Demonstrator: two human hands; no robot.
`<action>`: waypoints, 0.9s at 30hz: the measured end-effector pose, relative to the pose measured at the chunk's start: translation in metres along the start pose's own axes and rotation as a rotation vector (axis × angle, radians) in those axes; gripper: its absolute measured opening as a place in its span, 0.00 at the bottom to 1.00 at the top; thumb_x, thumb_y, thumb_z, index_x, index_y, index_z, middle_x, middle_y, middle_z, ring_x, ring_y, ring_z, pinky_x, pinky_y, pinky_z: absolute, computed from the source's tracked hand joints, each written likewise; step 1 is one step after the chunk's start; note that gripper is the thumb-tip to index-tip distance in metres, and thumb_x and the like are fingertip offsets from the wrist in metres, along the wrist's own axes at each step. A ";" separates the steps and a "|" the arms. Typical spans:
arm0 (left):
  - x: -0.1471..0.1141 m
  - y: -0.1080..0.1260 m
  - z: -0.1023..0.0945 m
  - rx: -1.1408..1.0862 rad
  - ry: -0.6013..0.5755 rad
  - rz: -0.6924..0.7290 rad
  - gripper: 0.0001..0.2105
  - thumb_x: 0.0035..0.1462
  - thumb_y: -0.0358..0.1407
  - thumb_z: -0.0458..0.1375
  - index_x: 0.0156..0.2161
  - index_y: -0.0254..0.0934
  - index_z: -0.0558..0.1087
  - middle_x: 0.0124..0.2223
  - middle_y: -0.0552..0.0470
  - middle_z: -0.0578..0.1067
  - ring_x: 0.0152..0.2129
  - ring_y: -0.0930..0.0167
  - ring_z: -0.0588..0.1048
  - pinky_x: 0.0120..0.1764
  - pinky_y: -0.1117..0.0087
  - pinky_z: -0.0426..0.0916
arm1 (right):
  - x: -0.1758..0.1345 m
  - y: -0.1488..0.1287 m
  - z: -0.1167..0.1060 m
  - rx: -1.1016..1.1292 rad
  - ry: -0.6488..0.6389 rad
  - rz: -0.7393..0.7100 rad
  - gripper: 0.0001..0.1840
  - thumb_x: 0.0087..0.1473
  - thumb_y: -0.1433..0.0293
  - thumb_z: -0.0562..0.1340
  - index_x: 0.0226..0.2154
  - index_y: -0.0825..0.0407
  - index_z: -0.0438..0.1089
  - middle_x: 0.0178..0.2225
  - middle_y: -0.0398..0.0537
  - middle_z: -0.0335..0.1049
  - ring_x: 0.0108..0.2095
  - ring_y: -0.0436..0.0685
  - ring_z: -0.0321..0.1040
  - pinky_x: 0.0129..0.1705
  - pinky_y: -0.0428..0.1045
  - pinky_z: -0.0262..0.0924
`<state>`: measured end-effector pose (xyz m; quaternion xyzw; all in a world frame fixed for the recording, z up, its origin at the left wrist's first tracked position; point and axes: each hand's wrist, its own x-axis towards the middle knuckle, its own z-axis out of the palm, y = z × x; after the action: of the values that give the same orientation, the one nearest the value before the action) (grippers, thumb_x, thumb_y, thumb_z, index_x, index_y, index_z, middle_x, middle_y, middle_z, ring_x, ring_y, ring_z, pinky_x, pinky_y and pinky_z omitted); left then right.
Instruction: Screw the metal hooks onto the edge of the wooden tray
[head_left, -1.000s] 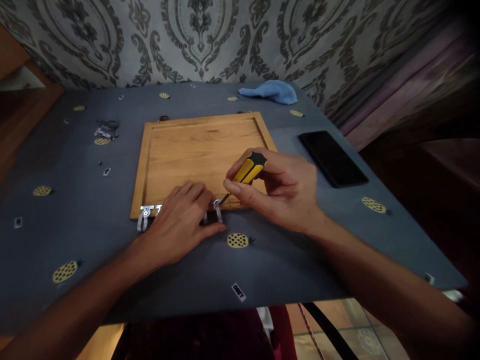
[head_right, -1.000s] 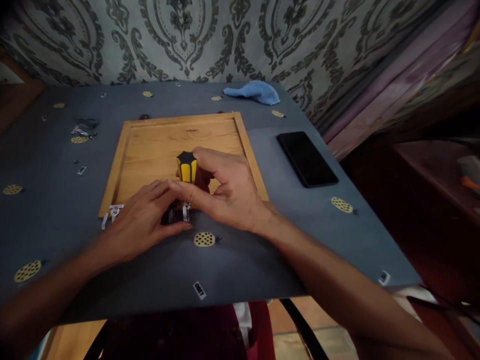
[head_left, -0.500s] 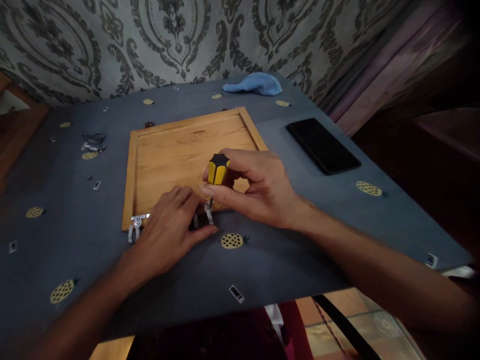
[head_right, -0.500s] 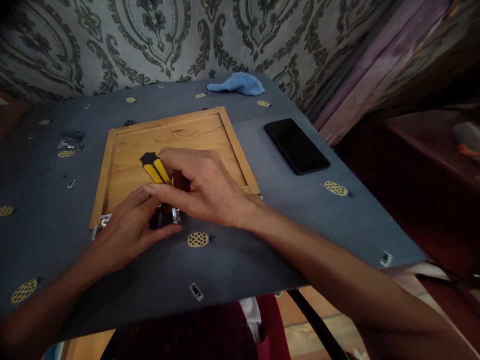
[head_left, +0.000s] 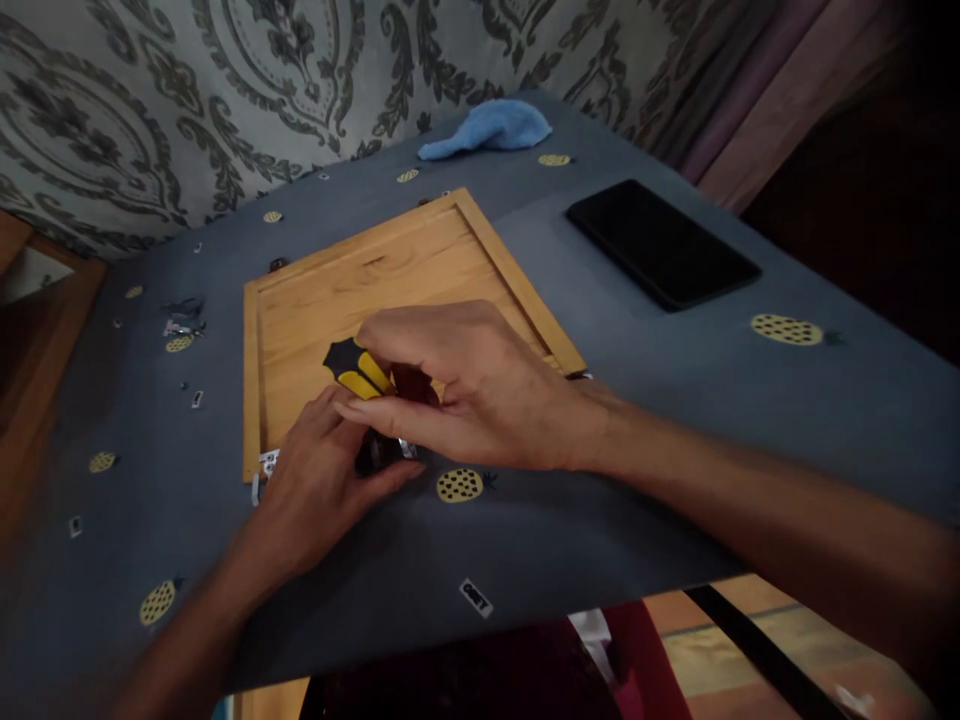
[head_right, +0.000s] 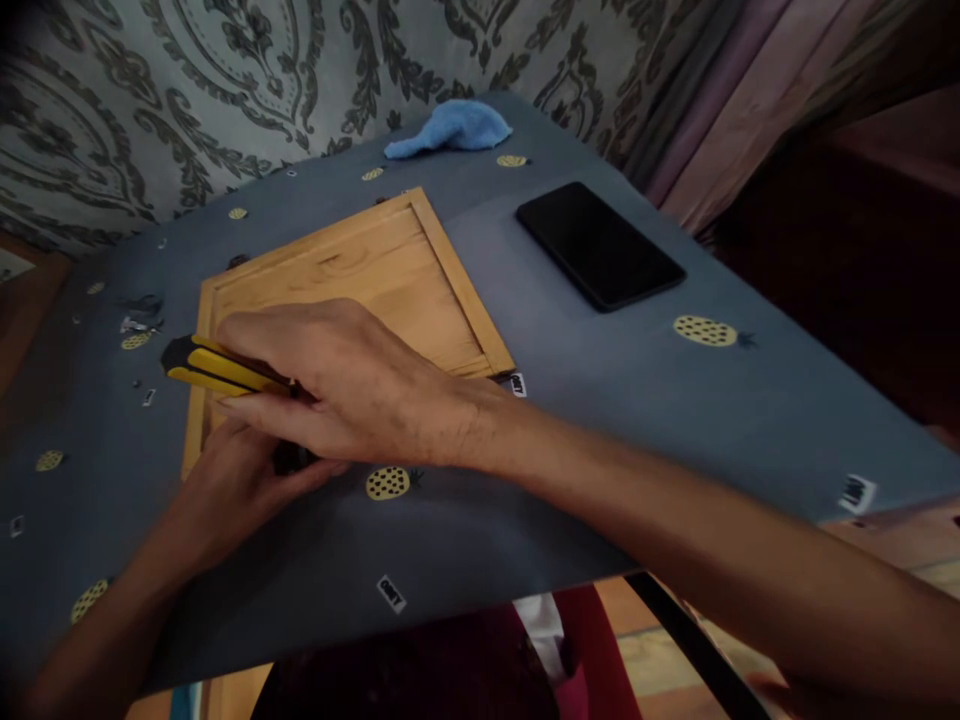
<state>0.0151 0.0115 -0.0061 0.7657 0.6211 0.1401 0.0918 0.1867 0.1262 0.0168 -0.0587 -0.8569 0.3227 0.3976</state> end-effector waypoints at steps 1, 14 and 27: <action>0.000 0.000 0.000 -0.006 -0.004 -0.006 0.19 0.64 0.53 0.54 0.47 0.40 0.68 0.45 0.46 0.75 0.44 0.59 0.74 0.44 0.54 0.72 | 0.000 0.001 0.000 -0.003 -0.012 0.015 0.18 0.62 0.65 0.62 0.25 0.48 0.55 0.27 0.37 0.66 0.26 0.48 0.60 0.32 0.46 0.56; 0.002 0.001 0.002 0.036 0.072 0.058 0.21 0.65 0.54 0.52 0.50 0.38 0.68 0.46 0.46 0.75 0.44 0.60 0.75 0.42 0.57 0.73 | 0.001 -0.002 -0.003 -0.031 -0.042 0.065 0.16 0.62 0.69 0.62 0.26 0.49 0.56 0.27 0.37 0.65 0.28 0.48 0.61 0.34 0.45 0.53; 0.002 0.000 0.003 0.025 0.055 0.051 0.21 0.65 0.53 0.53 0.48 0.37 0.69 0.45 0.46 0.75 0.43 0.60 0.74 0.42 0.56 0.72 | 0.000 -0.001 -0.002 -0.035 -0.035 0.053 0.17 0.62 0.67 0.61 0.25 0.48 0.53 0.24 0.37 0.60 0.25 0.49 0.58 0.31 0.47 0.52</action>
<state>0.0167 0.0132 -0.0081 0.7784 0.6052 0.1553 0.0614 0.1882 0.1260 0.0185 -0.0829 -0.8674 0.3191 0.3727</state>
